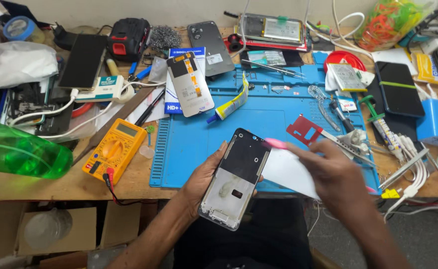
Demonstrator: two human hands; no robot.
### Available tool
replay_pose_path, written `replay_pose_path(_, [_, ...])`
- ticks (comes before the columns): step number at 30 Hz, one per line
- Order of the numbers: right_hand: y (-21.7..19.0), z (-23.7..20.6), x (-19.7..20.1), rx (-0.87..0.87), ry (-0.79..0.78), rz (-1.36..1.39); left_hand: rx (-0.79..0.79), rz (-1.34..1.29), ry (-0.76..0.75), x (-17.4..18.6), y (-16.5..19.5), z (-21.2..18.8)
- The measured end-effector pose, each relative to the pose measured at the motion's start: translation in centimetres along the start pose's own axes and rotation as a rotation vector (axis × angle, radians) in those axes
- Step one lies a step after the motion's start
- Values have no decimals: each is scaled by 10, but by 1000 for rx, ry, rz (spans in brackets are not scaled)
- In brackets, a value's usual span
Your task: The person works on a disassembled smartphone on a blue mat, using a metal tool to scrape the battery area and a toothbrush to clean the internal components. They handle the phone's back cover and internal circuit board, moving parts around the cluttered workbench.
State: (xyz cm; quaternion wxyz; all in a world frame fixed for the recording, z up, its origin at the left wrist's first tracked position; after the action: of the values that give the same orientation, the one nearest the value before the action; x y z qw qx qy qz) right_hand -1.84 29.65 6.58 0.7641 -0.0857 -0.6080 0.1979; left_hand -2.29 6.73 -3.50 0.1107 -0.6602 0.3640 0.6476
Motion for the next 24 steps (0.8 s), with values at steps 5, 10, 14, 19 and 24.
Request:
replay_pose_path(5, [71, -1, 3, -126, 72, -181, -236, 254, 3, -32, 26, -5])
replay_pose_path(10, [98, 2, -16, -76, 132, -232, -757, 2052, -210, -73, 51, 7])
replay_pose_path(14, [79, -6, -15, -4, 190, -307, -777, 2491, -274, -70, 26, 24])
replay_pose_path(19, [53, -27, -12, 16, 291, -50, -787, 2407, -293, -56, 23, 14])
replay_pose_path(24, [46, -41, -18, 2, 346, 91, -837, 2123, -159, -57, 62, -23])
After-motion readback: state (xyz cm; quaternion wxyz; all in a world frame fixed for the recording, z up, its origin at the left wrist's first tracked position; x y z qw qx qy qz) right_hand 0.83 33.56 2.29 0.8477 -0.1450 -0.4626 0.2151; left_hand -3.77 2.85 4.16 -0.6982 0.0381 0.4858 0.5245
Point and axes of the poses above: each hand's wrist, its own z-axis towards the middle knuckle, its own x-axis out of the back of the hand, y = z × x, the point moved 3 cm from there along z, towards the middle knuckle, and after that the axes turned 7 degrees about -x, right-handed, at the moved point
